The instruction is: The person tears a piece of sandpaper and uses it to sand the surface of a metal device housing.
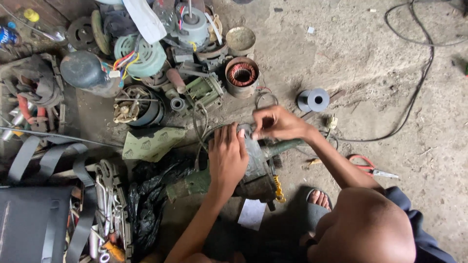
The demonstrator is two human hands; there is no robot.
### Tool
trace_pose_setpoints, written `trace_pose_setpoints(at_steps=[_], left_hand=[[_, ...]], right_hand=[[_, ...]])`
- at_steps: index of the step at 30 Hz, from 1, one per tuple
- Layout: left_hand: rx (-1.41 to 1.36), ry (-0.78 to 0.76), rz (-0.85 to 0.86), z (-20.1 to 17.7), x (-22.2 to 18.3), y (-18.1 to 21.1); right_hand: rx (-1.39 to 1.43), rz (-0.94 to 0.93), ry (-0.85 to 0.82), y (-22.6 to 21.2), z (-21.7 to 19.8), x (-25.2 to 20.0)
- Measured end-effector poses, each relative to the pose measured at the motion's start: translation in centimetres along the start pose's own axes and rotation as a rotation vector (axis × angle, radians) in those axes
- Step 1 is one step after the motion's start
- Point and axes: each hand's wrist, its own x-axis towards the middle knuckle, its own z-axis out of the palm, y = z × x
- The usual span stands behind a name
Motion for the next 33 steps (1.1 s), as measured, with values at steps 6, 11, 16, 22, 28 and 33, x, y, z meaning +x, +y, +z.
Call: trace_pose_setpoints(at_steps=[6, 11, 16, 22, 28, 33], left_hand=[[0.014, 0.008, 0.004, 0.0, 0.1, -0.1], [0.006, -0.003, -0.003, -0.3, 0.0, 0.1], [-0.003, 0.019, -0.009, 0.2, -0.2, 0.0], [-0.035, 0.023, -0.014, -1.0, -0.1, 0.4], [-0.010, 0.031, -0.018, -0.7, -0.3, 0.4], [-0.034, 0.036, -0.007, -0.8, -0.1, 0.6]], right_hand=[[0.072, -0.031, -0.020, 0.9, 0.3, -0.3], [0.036, -0.054, -0.017, 0.1, 0.4, -0.1], [-0.040, -0.027, 0.058, 0.1, 0.3, 0.1], [0.036, -0.050, -0.022, 0.0, 1.3, -0.6], [0.044, 0.038, -0.120, -0.8, 1.4, -1.4], [0.006, -0.013, 0.000, 0.0, 0.2, -0.7]])
